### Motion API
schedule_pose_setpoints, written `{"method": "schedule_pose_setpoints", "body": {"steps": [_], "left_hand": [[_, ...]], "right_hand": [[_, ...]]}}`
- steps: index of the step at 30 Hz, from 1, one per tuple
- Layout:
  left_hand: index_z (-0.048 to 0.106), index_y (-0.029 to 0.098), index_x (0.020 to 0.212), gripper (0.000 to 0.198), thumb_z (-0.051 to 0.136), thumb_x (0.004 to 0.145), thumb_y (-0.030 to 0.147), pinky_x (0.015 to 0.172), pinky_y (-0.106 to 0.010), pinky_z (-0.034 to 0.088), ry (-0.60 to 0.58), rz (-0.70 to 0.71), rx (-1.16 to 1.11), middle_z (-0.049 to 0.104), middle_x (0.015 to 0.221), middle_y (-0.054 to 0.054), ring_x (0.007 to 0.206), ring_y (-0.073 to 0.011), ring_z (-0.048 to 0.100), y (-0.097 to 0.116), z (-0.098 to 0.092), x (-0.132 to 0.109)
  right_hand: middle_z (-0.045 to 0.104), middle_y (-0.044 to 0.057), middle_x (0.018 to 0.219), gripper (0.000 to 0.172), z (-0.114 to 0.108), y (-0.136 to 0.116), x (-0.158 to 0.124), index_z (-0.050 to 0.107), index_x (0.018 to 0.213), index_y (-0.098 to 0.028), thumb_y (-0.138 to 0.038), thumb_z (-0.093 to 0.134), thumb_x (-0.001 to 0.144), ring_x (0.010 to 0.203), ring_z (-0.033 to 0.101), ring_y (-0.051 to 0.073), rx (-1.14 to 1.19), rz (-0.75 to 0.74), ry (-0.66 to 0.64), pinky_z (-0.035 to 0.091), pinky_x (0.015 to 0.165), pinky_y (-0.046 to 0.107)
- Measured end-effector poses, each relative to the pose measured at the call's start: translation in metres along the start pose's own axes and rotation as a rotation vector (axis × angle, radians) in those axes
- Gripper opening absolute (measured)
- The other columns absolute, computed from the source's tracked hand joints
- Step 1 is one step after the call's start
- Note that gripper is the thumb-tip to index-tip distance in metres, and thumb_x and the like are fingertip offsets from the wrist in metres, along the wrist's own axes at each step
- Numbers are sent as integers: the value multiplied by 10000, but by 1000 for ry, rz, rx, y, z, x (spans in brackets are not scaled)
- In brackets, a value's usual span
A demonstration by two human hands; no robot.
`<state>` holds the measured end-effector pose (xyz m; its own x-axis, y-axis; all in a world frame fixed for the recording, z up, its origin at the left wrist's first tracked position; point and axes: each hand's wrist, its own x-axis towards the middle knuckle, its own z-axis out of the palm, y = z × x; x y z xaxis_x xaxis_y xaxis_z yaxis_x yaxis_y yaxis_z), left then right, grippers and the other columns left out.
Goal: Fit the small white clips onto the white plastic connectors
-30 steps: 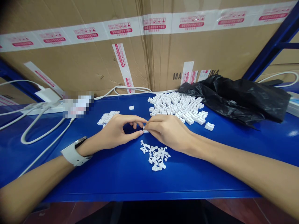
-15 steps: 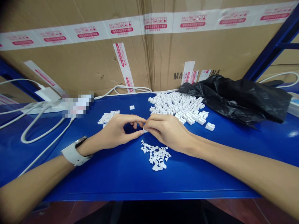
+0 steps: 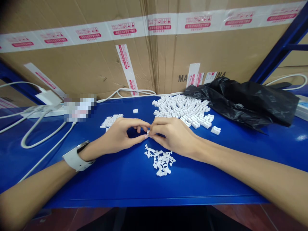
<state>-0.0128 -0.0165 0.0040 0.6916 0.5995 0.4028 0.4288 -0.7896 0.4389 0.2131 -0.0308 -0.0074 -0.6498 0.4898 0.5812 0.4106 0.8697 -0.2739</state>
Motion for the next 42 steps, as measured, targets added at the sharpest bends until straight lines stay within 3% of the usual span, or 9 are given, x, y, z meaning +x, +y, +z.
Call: {"method": "schedule_pose_setpoints", "body": {"steps": [42], "left_hand": [[678, 190, 1129, 251, 661, 880, 220, 710, -240, 503, 4, -5, -22, 708, 878, -8, 760, -116, 633, -1, 2, 0]], "right_hand": [[687, 57, 888, 175, -3, 6, -2, 744, 930, -158, -110, 577, 905, 737, 643, 145, -21, 4, -45, 513, 676, 267]]}}
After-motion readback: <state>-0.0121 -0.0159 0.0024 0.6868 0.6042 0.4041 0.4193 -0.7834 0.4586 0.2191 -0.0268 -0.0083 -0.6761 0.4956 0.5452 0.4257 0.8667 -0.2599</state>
